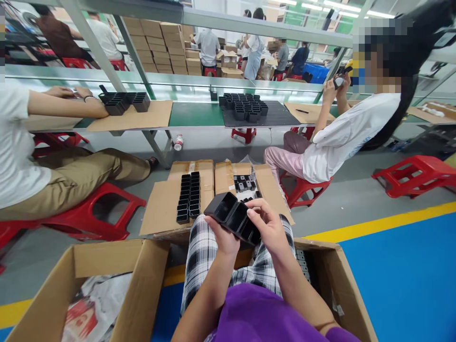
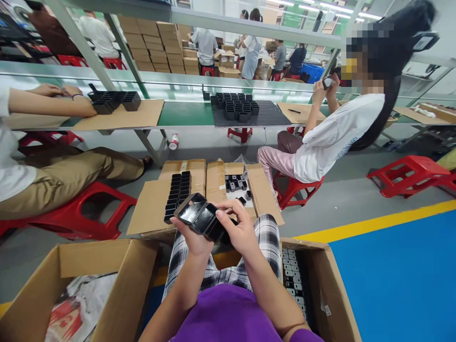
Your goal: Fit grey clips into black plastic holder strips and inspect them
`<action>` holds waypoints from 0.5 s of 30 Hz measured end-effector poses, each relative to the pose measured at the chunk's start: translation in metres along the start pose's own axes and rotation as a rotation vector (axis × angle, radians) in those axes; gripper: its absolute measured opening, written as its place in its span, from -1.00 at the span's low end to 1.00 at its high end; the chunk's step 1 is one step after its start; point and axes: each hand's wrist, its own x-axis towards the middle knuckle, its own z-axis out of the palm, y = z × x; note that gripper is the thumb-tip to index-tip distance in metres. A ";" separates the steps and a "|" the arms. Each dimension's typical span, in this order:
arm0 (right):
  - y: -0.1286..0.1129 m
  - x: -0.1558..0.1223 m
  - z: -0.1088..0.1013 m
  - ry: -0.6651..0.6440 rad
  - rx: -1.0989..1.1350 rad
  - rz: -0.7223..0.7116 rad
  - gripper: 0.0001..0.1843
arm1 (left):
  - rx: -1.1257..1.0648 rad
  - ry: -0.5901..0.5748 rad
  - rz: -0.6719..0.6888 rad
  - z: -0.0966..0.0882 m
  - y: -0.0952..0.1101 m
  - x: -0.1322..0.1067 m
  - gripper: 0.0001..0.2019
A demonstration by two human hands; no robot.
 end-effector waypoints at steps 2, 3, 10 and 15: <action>-0.003 0.000 -0.001 0.006 -0.076 -0.078 -0.74 | 0.030 -0.006 0.008 -0.006 -0.005 0.002 -0.22; -0.005 0.000 -0.001 0.003 -0.124 -0.118 -0.68 | 0.050 0.001 0.025 -0.009 -0.007 0.003 -0.23; -0.017 0.001 0.003 0.025 -0.211 -0.082 -0.66 | 0.123 -0.009 0.058 -0.023 -0.019 0.007 -0.11; -0.010 0.006 0.000 0.078 -0.143 -0.013 -0.78 | 0.055 0.042 -0.119 -0.010 -0.009 0.003 -0.34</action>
